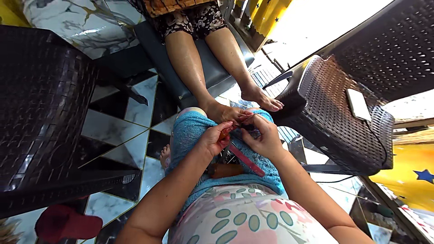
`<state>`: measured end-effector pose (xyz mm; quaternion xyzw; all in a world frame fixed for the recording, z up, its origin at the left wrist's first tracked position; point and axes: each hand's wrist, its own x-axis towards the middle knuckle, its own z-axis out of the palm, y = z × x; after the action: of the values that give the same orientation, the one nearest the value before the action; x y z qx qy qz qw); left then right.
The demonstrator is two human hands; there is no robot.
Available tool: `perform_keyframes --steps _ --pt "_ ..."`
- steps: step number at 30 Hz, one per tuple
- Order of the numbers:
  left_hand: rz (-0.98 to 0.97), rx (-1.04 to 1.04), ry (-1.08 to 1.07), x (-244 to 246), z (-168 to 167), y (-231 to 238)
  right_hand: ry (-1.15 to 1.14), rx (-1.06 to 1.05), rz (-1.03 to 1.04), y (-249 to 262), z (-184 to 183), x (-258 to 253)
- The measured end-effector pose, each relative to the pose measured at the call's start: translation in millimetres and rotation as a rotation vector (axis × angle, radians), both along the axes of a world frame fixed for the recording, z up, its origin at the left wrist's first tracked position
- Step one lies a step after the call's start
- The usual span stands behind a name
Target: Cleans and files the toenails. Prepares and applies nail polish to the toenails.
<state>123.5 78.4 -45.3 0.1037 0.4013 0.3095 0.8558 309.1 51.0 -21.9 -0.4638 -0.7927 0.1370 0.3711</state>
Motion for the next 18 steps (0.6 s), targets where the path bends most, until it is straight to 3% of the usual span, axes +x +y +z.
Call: perform_keyframes --steps 11,18 --pt "-0.053 0.065 0.072 -4 4 -4 0.231 -0.156 0.015 1 11 3" --pt "-0.069 0.107 0.16 -5 15 -10 0.249 -0.276 0.114 -10 23 -13"
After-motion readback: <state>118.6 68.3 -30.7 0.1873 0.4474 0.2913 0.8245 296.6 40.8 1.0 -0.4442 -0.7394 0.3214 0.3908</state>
